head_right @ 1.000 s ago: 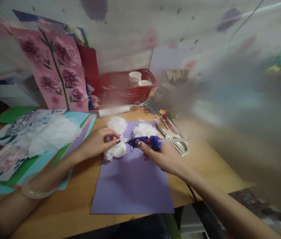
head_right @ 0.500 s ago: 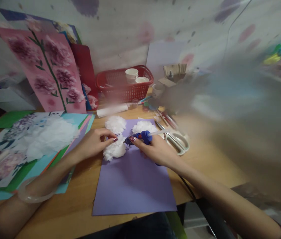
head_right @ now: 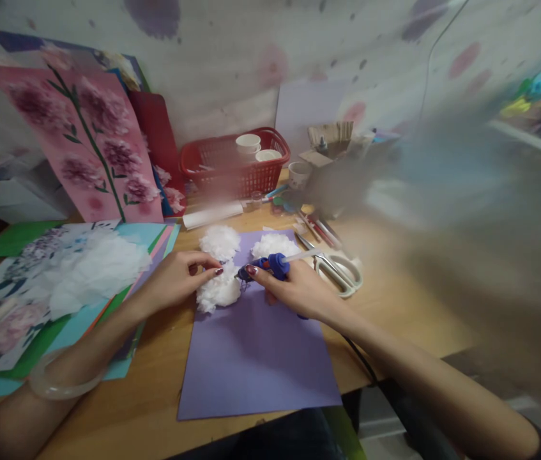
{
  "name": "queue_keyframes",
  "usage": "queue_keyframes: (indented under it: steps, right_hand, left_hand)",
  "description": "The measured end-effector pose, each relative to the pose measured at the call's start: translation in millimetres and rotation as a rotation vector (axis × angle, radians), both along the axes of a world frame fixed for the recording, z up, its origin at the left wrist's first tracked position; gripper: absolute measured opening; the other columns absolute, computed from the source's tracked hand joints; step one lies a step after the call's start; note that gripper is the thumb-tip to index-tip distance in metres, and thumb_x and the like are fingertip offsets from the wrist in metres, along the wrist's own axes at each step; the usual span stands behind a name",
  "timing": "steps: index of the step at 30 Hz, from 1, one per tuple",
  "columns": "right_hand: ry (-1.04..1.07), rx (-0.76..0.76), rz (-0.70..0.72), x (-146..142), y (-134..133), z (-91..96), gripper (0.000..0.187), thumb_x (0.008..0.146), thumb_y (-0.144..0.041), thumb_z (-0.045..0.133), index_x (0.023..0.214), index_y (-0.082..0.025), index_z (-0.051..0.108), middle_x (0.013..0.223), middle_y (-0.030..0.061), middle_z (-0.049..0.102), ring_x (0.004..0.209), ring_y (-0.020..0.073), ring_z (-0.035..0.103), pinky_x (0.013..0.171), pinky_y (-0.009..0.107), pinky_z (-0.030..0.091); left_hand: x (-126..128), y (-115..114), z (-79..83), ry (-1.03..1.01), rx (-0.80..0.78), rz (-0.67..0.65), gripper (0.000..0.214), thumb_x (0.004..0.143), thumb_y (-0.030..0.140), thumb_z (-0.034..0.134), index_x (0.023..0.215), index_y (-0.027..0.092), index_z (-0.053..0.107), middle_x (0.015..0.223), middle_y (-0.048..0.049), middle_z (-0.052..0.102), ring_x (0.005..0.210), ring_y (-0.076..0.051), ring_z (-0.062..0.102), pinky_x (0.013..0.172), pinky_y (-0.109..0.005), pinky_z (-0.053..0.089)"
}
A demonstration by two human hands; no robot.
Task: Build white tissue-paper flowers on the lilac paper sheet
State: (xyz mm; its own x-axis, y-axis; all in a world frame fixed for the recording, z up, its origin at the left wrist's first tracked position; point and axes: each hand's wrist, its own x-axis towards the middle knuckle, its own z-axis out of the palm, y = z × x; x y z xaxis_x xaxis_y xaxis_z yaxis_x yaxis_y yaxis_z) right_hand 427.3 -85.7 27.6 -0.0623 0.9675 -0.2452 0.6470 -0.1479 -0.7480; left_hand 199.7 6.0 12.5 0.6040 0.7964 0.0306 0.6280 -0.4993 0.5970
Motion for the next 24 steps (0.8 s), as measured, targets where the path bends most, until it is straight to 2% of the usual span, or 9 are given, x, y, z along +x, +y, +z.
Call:
queue_keyframes:
  steps: [4,10,19,24]
  right_hand:
    - [0.043,-0.013,-0.034,-1.8,-1.4,-1.4,0.059,0.088,-0.070,0.043,0.062,-0.019,0.055,0.054,0.0015,0.059,0.050,0.0128,0.053,0.051,0.027,0.039]
    - [0.045,0.013,-0.022,-1.1,-4.3,-2.7,0.055,0.087,-0.071,0.046,0.067,-0.020,0.053,0.052,-0.0020,0.052,0.047,0.0115,0.050,0.046,0.026,0.035]
    - [0.022,0.012,-0.001,-3.6,-6.1,-0.1,0.056,0.090,-0.066,0.043,0.063,-0.019,0.057,0.057,0.0027,0.060,0.052,0.0127,0.051,0.052,0.028,0.037]
    - [0.056,0.038,-0.005,-9.0,-10.5,-0.5,0.046,0.090,-0.060,0.049,0.066,-0.021,0.054,0.051,-0.0019,0.053,0.048,0.0117,0.050,0.050,0.026,0.035]
  left_hand:
    - [-0.6,-0.4,2.1,0.012,-0.005,0.005,0.019,0.086,0.030,0.062,0.091,0.019,0.077,0.089,-0.0032,0.077,0.074,-0.018,0.063,0.066,-0.028,0.042]
    - [-1.3,-1.0,1.1,0.019,-0.010,0.011,0.018,0.086,0.030,0.063,0.090,0.020,0.077,0.087,-0.0022,0.077,0.071,-0.017,0.061,0.065,-0.027,0.041]
    - [-2.9,-0.1,2.8,0.003,0.002,-0.004,0.017,0.086,0.028,0.062,0.090,0.020,0.077,0.083,-0.0016,0.076,0.067,-0.016,0.061,0.067,-0.027,0.044]
    - [-3.5,0.3,2.1,0.001,0.010,-0.006,0.017,0.086,0.029,0.063,0.089,0.020,0.077,0.082,-0.0018,0.076,0.068,-0.016,0.061,0.068,-0.027,0.045]
